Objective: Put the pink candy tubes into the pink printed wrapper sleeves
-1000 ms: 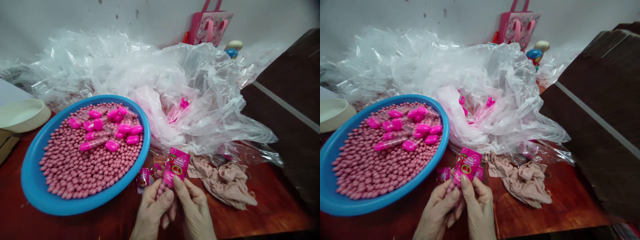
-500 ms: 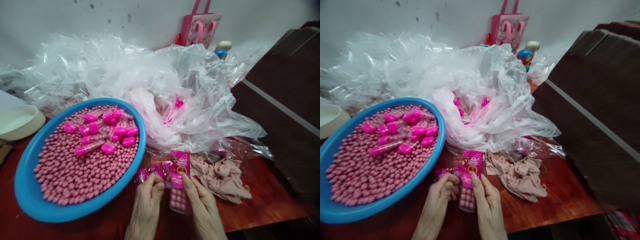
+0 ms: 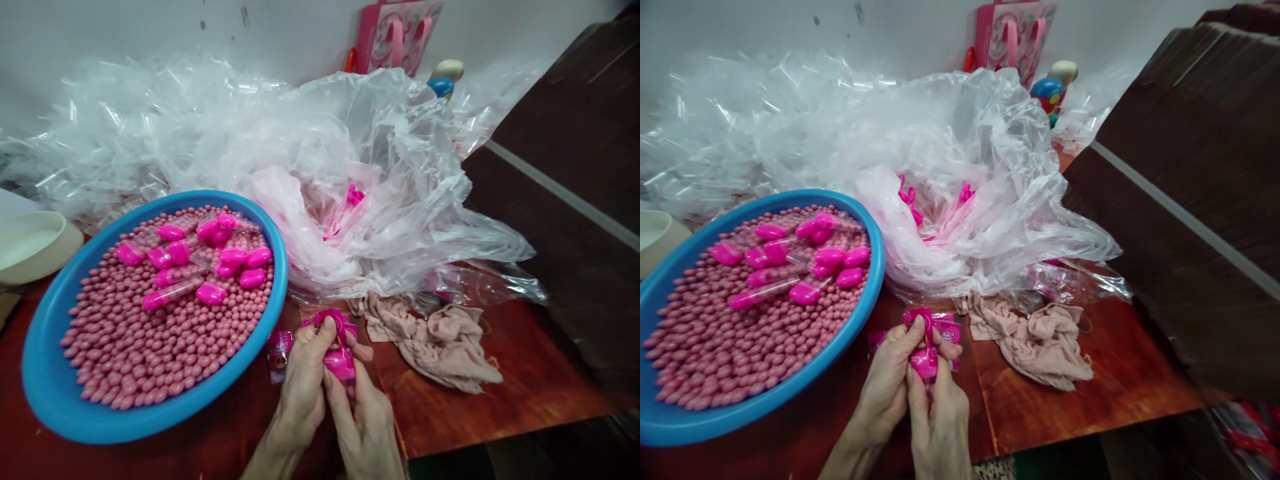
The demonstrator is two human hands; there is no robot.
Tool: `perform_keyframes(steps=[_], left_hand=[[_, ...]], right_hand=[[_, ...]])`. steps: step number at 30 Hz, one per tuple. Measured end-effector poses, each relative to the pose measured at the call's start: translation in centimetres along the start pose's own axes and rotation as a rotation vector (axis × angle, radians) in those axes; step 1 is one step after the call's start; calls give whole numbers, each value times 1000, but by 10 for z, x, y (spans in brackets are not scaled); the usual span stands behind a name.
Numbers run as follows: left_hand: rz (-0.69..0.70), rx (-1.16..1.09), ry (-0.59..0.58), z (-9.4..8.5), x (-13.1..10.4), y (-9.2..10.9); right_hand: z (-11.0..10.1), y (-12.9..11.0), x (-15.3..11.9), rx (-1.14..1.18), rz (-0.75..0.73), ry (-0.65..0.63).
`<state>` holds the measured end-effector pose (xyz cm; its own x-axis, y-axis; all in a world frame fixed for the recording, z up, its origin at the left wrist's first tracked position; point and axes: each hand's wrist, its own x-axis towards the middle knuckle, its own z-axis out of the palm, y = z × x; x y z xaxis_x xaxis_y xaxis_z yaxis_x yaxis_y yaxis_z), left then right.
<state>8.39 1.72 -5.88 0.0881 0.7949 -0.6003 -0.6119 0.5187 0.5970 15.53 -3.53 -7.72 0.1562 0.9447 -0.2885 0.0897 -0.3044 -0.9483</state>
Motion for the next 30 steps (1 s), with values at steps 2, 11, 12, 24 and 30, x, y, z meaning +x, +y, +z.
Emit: perform_keyframes(steps=[2,11,12,24,30], left_hand=[[-62,-69,25,-1,5,-1],[81,-211,69,-1,26,14],[74,-211,51,-1,26,15],[6,-214,-7,-7,20,24],[10,-267,25,-8,18,14]], right_hand=[[-1,3,-2,-66,-15,10],[13,10,-5,221,174,-153],[11,10,-4,226,175,-134],[-14,-9,10,343,164,-121],[-13,-1,10,222,71,-45]])
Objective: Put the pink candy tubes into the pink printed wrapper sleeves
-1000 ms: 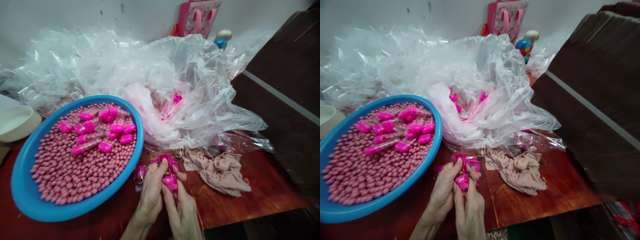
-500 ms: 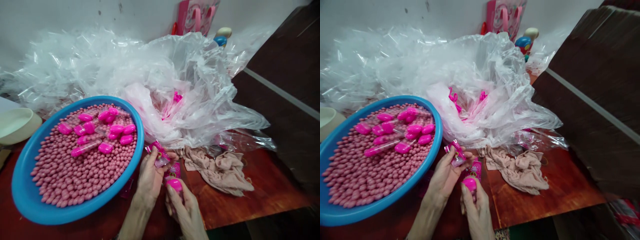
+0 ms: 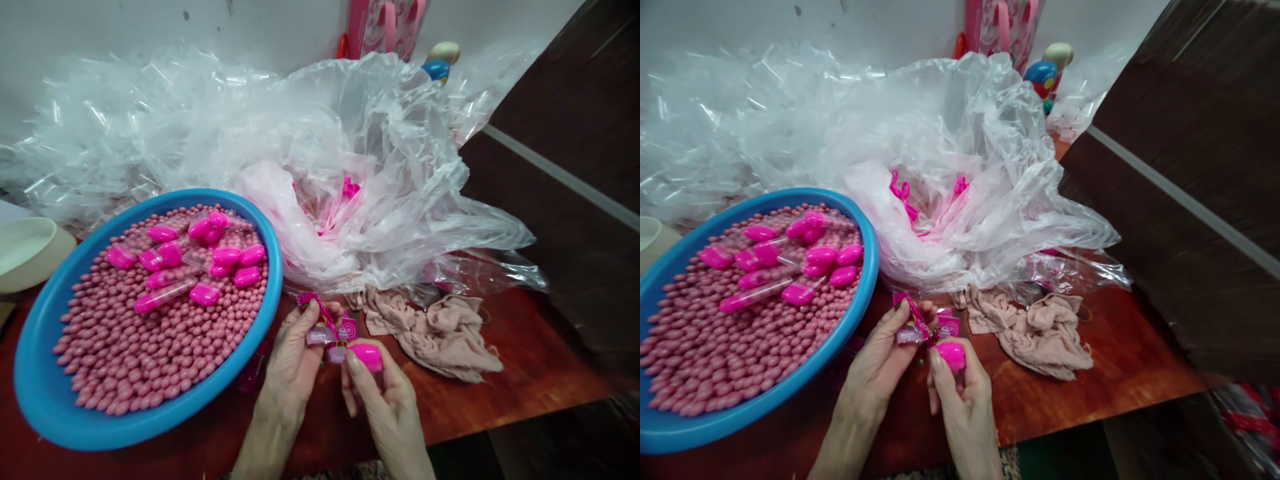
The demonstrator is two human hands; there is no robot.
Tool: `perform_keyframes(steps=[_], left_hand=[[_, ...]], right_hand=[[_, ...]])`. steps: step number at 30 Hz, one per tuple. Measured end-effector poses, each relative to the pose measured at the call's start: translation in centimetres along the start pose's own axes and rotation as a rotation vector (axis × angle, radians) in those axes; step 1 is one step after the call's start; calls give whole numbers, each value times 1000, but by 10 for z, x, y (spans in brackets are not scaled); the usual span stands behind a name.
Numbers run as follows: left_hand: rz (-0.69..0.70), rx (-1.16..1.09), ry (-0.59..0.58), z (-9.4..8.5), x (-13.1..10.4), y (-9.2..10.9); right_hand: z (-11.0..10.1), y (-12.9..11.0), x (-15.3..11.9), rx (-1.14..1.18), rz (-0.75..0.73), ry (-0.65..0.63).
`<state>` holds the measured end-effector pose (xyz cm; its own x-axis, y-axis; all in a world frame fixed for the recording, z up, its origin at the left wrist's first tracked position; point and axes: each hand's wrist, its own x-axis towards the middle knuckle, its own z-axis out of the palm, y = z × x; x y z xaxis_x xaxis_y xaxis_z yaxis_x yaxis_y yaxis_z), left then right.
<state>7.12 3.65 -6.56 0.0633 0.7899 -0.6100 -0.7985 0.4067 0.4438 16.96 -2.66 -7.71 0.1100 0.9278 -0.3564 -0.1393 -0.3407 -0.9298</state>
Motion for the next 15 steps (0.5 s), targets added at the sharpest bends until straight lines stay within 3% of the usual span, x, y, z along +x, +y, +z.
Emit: perform_keyframes(steps=[5,9,13,15], left_hand=[[7,-37,30,0,1,0],[12,-66,49,0,2,2],[14,-70,57,1,1,1],[10,-58,53,2,-1,-1]], right_hand=[[-13,1,7,-202,-120,51],[-24,6,22,-467,-339,84],[-19,9,27,-590,-498,317],[-11,6,23,-525,-497,305]])
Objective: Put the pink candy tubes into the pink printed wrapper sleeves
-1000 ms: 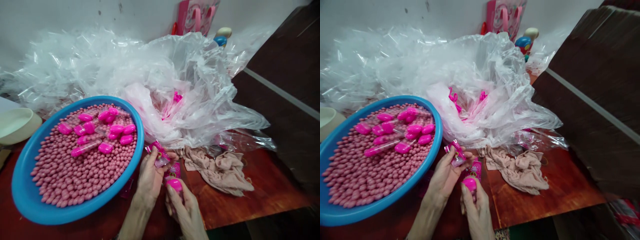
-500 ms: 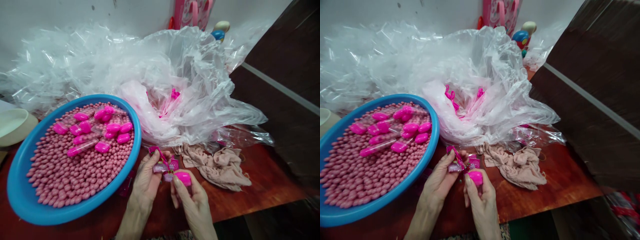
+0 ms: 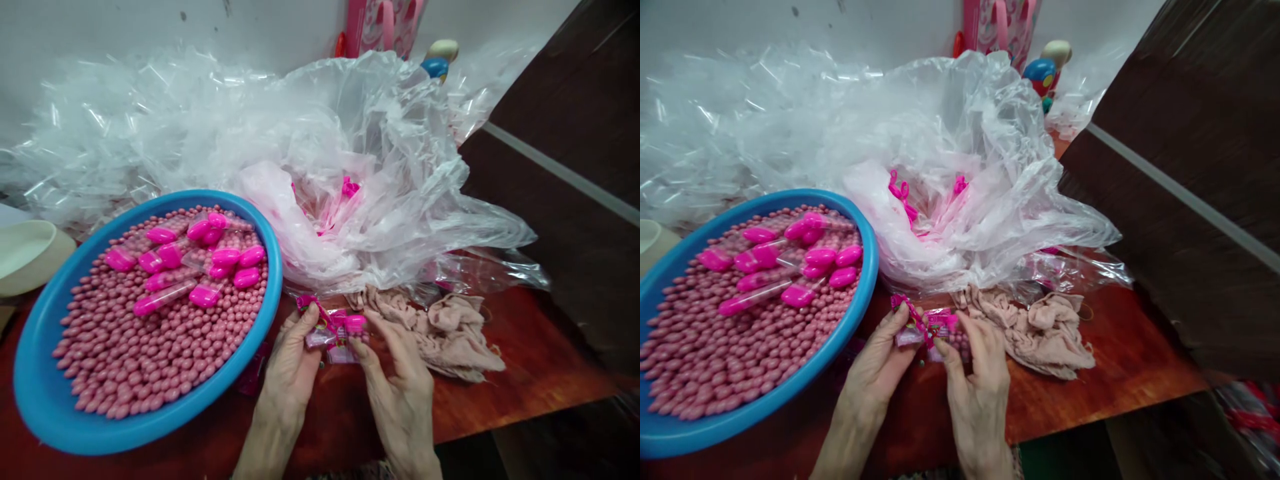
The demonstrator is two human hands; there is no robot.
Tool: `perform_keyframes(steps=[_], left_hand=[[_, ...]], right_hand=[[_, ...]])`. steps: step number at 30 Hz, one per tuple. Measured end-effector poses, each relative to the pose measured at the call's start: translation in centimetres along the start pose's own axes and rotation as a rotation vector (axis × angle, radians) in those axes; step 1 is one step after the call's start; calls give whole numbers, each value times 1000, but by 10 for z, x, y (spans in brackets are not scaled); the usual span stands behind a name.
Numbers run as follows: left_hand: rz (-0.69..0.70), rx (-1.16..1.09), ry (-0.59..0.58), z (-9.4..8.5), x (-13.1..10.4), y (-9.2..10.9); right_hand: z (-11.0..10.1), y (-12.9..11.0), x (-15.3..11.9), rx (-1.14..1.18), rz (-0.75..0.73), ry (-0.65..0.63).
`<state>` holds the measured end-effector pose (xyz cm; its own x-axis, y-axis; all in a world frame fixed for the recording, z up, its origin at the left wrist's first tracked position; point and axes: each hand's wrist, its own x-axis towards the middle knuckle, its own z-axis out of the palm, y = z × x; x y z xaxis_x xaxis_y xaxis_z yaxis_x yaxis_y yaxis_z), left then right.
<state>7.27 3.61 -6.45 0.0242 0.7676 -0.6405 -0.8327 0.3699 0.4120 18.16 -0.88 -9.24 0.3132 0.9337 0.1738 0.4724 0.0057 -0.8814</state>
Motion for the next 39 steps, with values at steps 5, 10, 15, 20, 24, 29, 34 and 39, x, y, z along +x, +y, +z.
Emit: perform_keyframes(steps=[5,10,15,20,24,29,34,39], left_hand=[[13,73,-31,1,-4,-7],[208,279,-44,-7,-6,-7],[427,507,-104,-14,-4,-7],[381,526,-88,-16,-1,-5],[349,602,-102,-20,-1,-3],[422,735,-107,-29,-2,-7],[564,880,-68,-37,-8,-16],[690,992,-50,-40,-15,-17]], right_hand=[[7,-13,-3,268,190,-128],[-3,-8,5,299,182,-154],[-14,-2,8,290,124,-183],[-18,0,7,277,69,-190],[-19,1,7,229,-37,-184],[-23,3,-2,190,60,-129],[-21,0,-16,403,453,-190],[-14,-5,-22,356,469,-222]])
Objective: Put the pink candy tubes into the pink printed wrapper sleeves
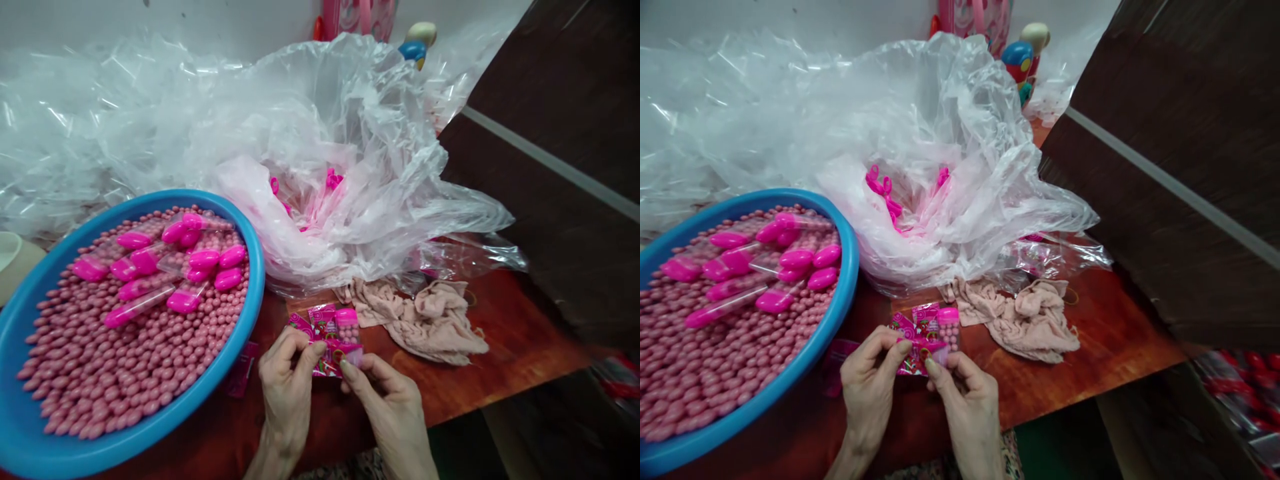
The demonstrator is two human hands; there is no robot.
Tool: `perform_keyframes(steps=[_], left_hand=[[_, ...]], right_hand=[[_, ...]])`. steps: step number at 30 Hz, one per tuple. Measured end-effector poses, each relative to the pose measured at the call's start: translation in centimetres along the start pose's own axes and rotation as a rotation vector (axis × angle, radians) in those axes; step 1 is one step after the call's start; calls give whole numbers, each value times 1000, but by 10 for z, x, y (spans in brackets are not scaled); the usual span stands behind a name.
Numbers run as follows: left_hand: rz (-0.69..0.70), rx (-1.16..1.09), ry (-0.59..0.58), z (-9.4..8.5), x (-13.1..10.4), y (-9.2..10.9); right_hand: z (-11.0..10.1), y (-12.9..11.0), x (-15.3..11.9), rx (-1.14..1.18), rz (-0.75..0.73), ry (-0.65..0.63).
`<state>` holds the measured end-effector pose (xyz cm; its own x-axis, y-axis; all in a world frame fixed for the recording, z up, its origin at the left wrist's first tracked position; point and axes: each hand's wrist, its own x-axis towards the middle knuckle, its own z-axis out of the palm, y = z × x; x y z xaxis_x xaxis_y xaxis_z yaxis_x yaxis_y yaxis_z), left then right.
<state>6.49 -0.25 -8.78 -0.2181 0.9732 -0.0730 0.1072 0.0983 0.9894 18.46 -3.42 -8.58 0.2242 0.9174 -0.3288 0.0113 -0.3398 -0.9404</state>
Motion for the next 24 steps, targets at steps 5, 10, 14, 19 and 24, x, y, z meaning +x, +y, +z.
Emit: perform_keyframes(steps=[5,10,14,19,24], left_hand=[[-62,47,18,-3,-5,0],[-353,-120,12,-3,-7,-1],[-524,-284,-48,-7,-5,-2],[-488,-256,21,-14,-1,-7],[-416,-207,75,-14,0,-9]], right_hand=[[1,12,-2,-264,-312,121],[0,22,-1,-370,-583,165],[-7,16,3,-402,-691,52],[-36,7,37,-712,-695,376],[-56,14,91,-978,-655,384]])
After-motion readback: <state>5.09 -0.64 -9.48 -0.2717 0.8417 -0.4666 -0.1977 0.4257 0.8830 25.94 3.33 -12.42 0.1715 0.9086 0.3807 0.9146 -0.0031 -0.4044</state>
